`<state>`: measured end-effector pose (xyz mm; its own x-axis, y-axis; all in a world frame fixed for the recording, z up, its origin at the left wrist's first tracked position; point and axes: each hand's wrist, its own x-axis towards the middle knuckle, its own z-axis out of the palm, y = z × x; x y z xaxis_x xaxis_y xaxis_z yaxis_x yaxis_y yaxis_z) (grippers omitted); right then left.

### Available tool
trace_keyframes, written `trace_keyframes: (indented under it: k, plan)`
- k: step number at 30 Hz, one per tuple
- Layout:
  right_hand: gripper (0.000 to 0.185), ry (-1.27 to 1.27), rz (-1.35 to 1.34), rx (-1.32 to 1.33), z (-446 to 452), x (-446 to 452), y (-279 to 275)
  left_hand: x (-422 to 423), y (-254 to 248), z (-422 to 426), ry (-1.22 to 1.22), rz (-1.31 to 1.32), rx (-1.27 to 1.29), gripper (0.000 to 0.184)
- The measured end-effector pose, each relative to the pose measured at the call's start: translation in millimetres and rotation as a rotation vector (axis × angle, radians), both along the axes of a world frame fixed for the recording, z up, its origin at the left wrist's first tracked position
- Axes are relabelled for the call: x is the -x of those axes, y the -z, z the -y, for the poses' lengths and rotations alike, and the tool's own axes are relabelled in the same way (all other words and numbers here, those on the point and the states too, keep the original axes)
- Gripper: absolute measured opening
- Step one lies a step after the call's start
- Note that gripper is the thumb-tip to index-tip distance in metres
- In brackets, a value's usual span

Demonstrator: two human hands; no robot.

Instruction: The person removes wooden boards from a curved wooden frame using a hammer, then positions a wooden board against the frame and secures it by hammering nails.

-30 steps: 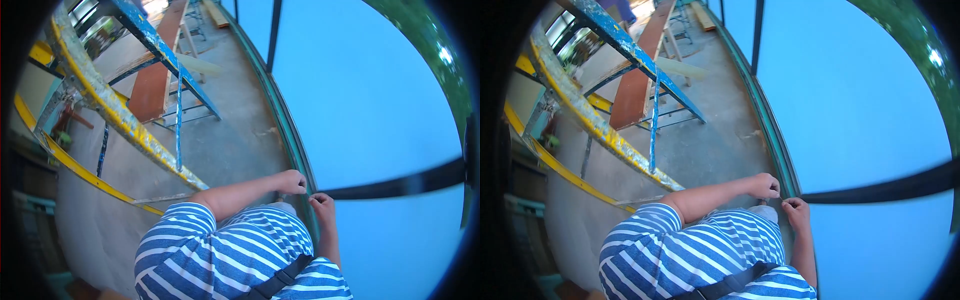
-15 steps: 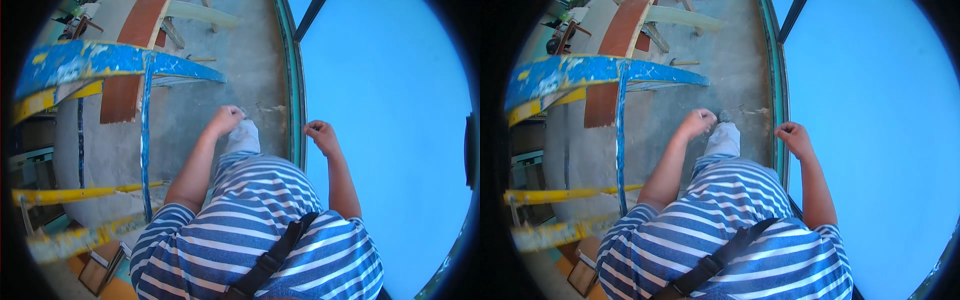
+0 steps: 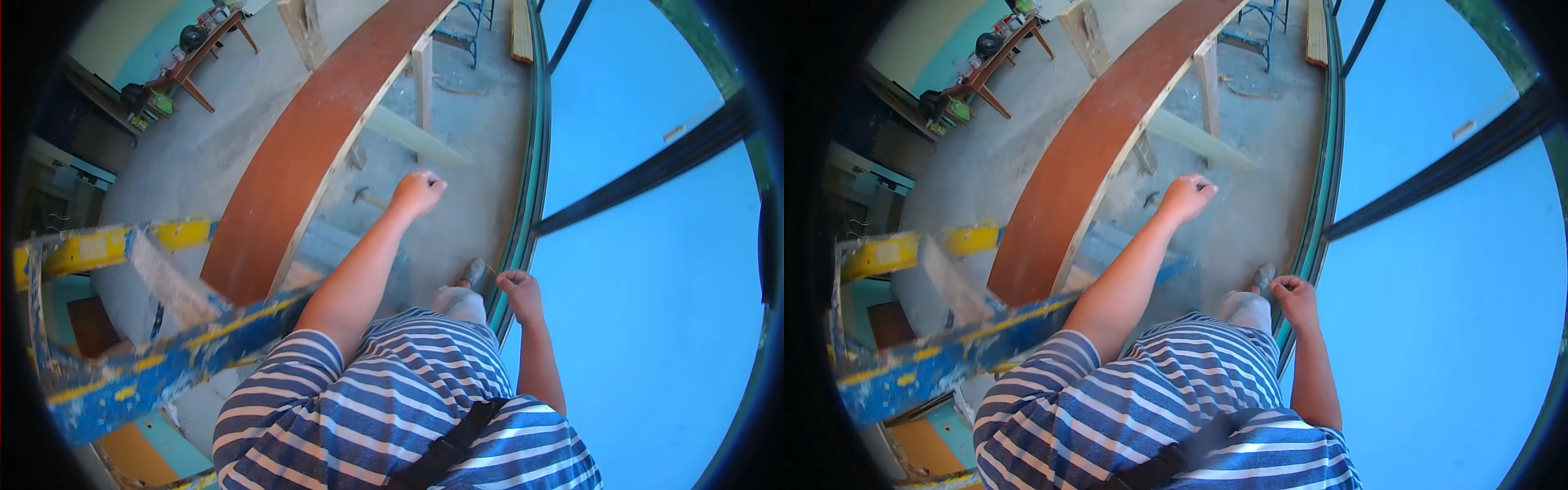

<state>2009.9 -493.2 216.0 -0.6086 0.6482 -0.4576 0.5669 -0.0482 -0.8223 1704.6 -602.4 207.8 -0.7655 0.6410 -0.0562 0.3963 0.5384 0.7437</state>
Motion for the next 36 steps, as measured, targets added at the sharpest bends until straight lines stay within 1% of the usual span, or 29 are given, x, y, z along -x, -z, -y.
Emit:
trace_keyframes:
  k: [1,4,6,8,9,11,12,14,16,17,19,20,21,22,24,25,26,27,29,30,32,35,36]
  plan:
    - [0.015,-0.023,0.014,-0.036,-23,15,3,17,6,-10,-0.007,-0.004,0.013,0.035]
    - [0.016,-0.062,-0.015,-0.016,-107,57,45,67,46,-23,-0.051,-0.053,0.062,0.034]
    - [0.016,-0.086,-0.045,-0.01,-162,91,45,89,79,-22,-0.14,-0.015,0.176,0.034]
    - [0.016,-0.12,-0.063,-0.004,-211,124,33,89,78,-20,-0.145,0.013,0.304,0.033]
    - [0.014,-0.117,-0.067,0.011,-235,144,23,86,83,-21,-0.158,0.082,0.349,0.034]
    - [0.013,-0.112,-0.107,0.03,-293,184,32,90,93,-25,-0.216,0.213,0.423,0.034]
    - [0.013,-0.126,-0.113,0.048,-317,200,39,87,101,-26,-0.226,0.22,0.428,0.033]
    - [0.013,-0.146,-0.087,0.059,-347,243,20,76,120,-30,-0.289,0.242,0.427,0.031]
    - [0.015,-0.212,-0.094,0.099,-385,285,36,68,168,-31,-0.36,0.354,0.487,0.031]
    - [0.015,-0.268,-0.085,0.087,-391,315,38,58,187,-28,-0.38,0.414,0.515,0.031]
    - [0.016,-0.317,-0.075,0.052,-398,357,35,36,202,-28,-0.42,0.501,0.554,0.031]
    - [0.017,-0.374,-0.054,0.025,-401,380,34,41,205,-38,-0.419,0.522,0.567,0.031]
    - [0.018,-0.42,-0.05,-0.008,-400,407,33,42,237,-34,-0.411,0.543,0.592,0.031]
    - [0.018,-0.457,-0.033,-0.047,-399,423,29,25,275,-27,-0.388,0.575,0.614,0.032]
    - [0.021,-0.681,-0.139,-0.298,-387,471,13,15,304,-28,-0.496,0.619,0.679,0.032]
    - [0.023,-0.784,-0.182,-0.426,-382,493,7,18,300,-30,-0.53,0.66,0.664,0.034]
    - [0.023,-0.842,-0.182,-0.406,-375,517,-4,23,293,-36,-0.562,0.702,0.654,0.037]
    - [0.023,-0.896,-0.184,-0.375,-365,542,-14,29,292,-42,-0.567,0.668,0.648,0.038]
    - [0.022,-0.93,-0.187,-0.203,-356,582,-15,31,291,-52,-0.58,0.598,0.658,0.042]
    - [0.021,-0.951,-0.181,-0.175,-354,596,-15,36,292,-54,-0.526,0.544,0.665,0.044]
    - [0.021,-1.0,-0.166,-0.11,-354,620,-9,38,301,-63,-0.422,0.444,0.685,0.047]
    - [0.02,-0.989,0.05,0.062,-365,638,15,49,297,-73,-0.39,0.406,0.741,0.047]
    - [0.021,-0.987,0.031,0.088,-374,640,29,57,302,-76,-0.408,0.413,0.736,0.048]
